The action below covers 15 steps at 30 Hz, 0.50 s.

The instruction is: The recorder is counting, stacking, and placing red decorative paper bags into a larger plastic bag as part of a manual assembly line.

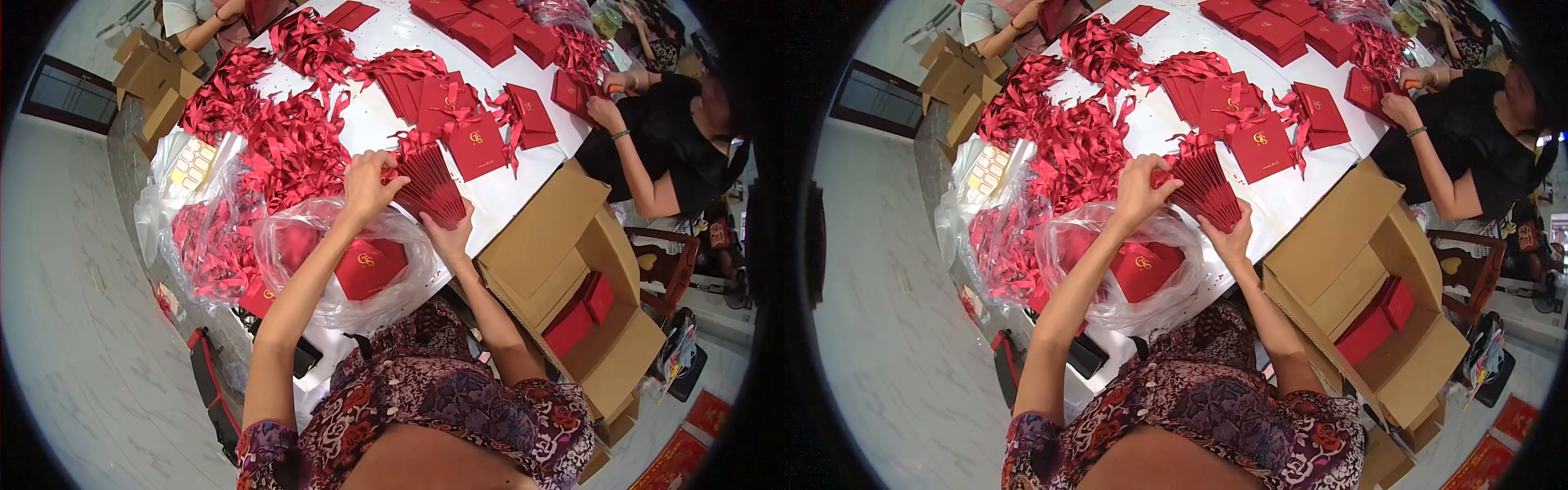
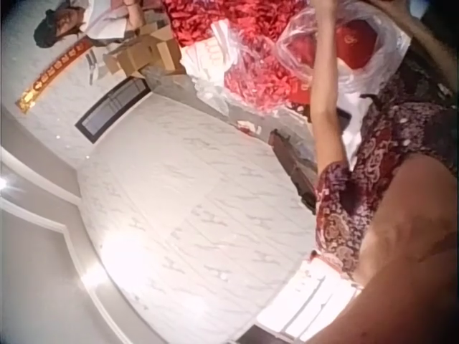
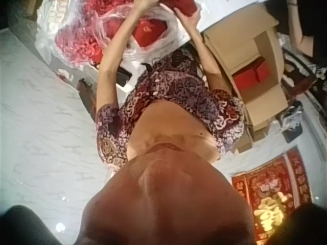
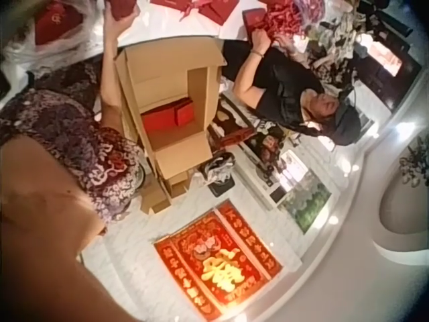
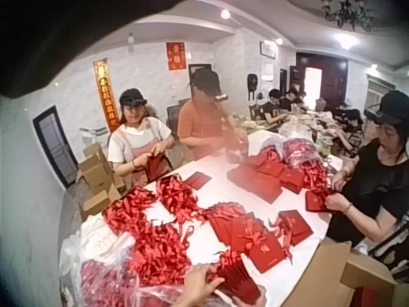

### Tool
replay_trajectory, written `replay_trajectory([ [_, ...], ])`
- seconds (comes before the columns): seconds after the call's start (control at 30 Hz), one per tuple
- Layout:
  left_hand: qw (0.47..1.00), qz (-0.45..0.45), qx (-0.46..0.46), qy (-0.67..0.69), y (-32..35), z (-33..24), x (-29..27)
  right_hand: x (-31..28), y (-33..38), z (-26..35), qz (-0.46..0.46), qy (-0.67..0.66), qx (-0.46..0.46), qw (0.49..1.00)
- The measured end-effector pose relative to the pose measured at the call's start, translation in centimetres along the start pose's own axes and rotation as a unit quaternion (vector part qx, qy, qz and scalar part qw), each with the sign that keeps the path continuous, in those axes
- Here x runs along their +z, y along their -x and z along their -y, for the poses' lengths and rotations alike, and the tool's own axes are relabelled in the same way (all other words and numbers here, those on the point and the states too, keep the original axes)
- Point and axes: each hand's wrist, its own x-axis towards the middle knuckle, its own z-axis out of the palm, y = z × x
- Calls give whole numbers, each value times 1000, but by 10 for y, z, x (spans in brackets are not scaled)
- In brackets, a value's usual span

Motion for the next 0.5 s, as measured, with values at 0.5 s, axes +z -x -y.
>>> replay_trajectory([
  [0.5,982,181,-11,59,-18,15,-16,7,2,9,-7,-2,2,1000],
])
